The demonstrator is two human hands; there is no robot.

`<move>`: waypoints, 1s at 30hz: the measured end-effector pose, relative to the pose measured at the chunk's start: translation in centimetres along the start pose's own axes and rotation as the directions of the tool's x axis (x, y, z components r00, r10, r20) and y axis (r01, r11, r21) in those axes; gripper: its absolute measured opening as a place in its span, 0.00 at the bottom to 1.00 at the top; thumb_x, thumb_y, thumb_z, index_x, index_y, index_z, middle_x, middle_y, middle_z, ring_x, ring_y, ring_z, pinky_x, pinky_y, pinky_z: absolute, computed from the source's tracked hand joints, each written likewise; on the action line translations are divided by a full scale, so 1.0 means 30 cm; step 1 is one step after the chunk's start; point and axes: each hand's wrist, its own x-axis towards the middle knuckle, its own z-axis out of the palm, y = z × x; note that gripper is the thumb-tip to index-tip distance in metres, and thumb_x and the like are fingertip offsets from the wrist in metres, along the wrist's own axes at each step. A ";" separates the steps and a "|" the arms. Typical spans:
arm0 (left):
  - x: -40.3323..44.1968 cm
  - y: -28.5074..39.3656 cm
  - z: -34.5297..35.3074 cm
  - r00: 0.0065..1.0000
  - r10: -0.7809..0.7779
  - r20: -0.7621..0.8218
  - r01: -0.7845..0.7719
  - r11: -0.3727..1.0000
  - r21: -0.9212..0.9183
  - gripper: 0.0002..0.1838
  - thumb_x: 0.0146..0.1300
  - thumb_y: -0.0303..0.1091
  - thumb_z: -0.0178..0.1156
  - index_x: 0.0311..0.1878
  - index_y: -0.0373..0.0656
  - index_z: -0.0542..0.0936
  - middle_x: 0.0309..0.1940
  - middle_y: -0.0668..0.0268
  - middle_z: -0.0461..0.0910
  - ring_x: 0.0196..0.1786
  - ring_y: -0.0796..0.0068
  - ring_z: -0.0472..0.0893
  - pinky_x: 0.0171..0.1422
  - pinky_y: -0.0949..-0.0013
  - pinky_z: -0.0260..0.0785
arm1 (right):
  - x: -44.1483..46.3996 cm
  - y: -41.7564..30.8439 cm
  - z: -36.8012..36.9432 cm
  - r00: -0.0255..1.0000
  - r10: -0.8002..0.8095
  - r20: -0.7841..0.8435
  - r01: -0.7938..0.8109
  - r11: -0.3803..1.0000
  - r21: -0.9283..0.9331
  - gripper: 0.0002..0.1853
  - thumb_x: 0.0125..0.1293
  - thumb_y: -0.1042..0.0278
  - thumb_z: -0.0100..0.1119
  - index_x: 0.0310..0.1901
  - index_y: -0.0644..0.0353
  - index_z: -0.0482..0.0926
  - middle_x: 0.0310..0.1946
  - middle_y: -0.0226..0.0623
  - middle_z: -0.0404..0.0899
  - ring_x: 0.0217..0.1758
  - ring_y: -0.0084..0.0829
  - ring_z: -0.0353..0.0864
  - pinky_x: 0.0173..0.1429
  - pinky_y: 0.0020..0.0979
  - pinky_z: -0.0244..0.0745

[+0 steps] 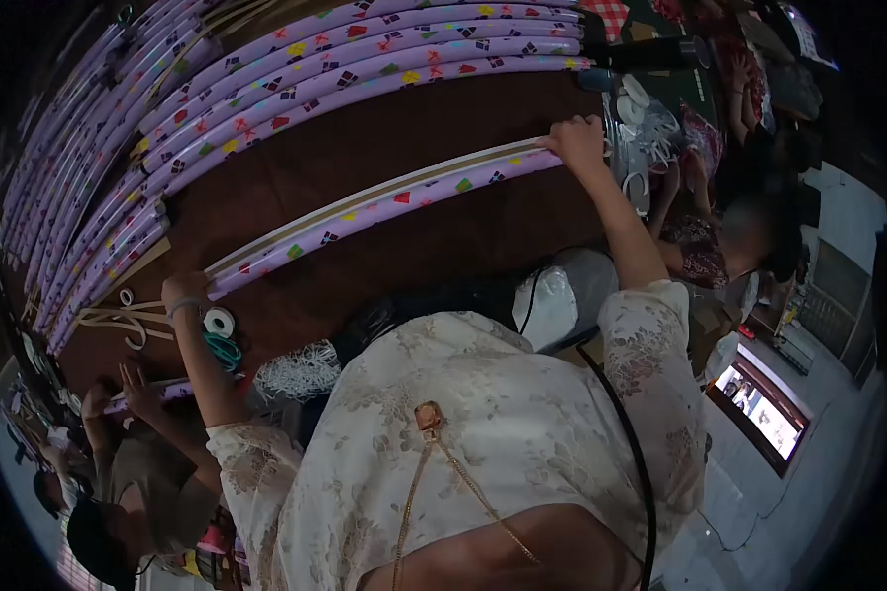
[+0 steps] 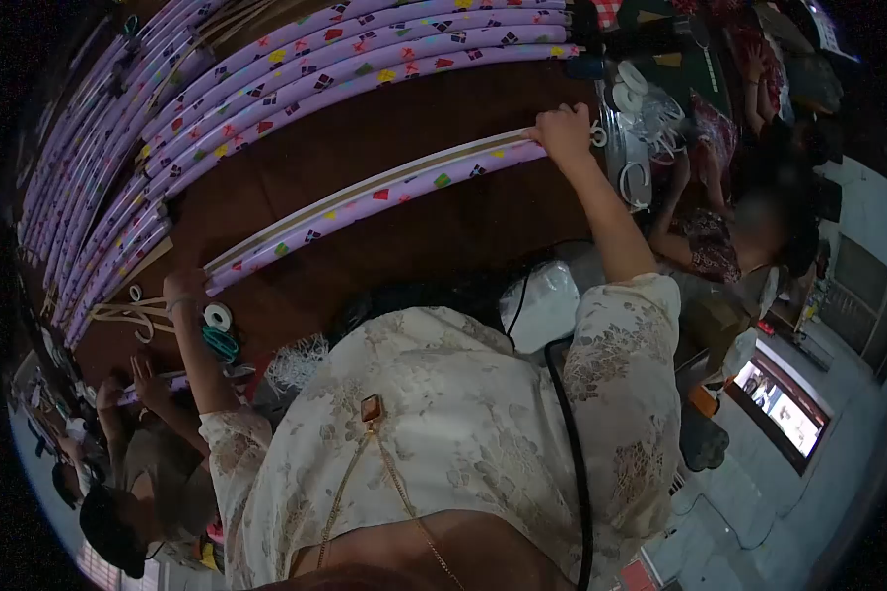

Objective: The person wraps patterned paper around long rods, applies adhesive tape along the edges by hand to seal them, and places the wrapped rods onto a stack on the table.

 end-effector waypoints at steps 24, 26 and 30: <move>0.034 -0.036 0.072 0.988 -0.153 0.020 0.154 0.970 -0.188 0.15 0.42 0.45 0.65 0.36 0.54 0.82 0.33 0.63 0.80 0.38 0.61 0.80 0.40 0.63 0.74 | -0.041 0.246 0.061 0.994 -0.106 0.009 0.102 0.975 0.197 0.15 0.56 0.49 0.53 0.27 0.52 0.78 0.24 0.29 0.77 0.37 0.30 0.72 0.44 0.33 0.58; 0.044 -0.047 0.092 0.953 -0.282 0.110 0.302 0.887 -0.349 0.14 0.44 0.45 0.64 0.36 0.53 0.82 0.33 0.63 0.81 0.39 0.62 0.80 0.41 0.63 0.74 | -0.043 0.251 0.063 0.991 -0.135 0.007 0.131 0.971 0.202 0.11 0.58 0.56 0.52 0.28 0.52 0.76 0.27 0.30 0.76 0.40 0.30 0.71 0.44 0.34 0.59; -0.024 -0.095 0.012 0.976 0.181 -0.125 -0.217 0.696 -0.685 0.13 0.49 0.45 0.60 0.36 0.51 0.82 0.33 0.64 0.81 0.38 0.63 0.80 0.41 0.64 0.74 | -0.049 0.279 0.106 0.985 -0.175 0.006 0.169 0.960 0.221 0.03 0.59 0.66 0.52 0.30 0.52 0.75 0.28 0.31 0.76 0.40 0.32 0.71 0.45 0.35 0.59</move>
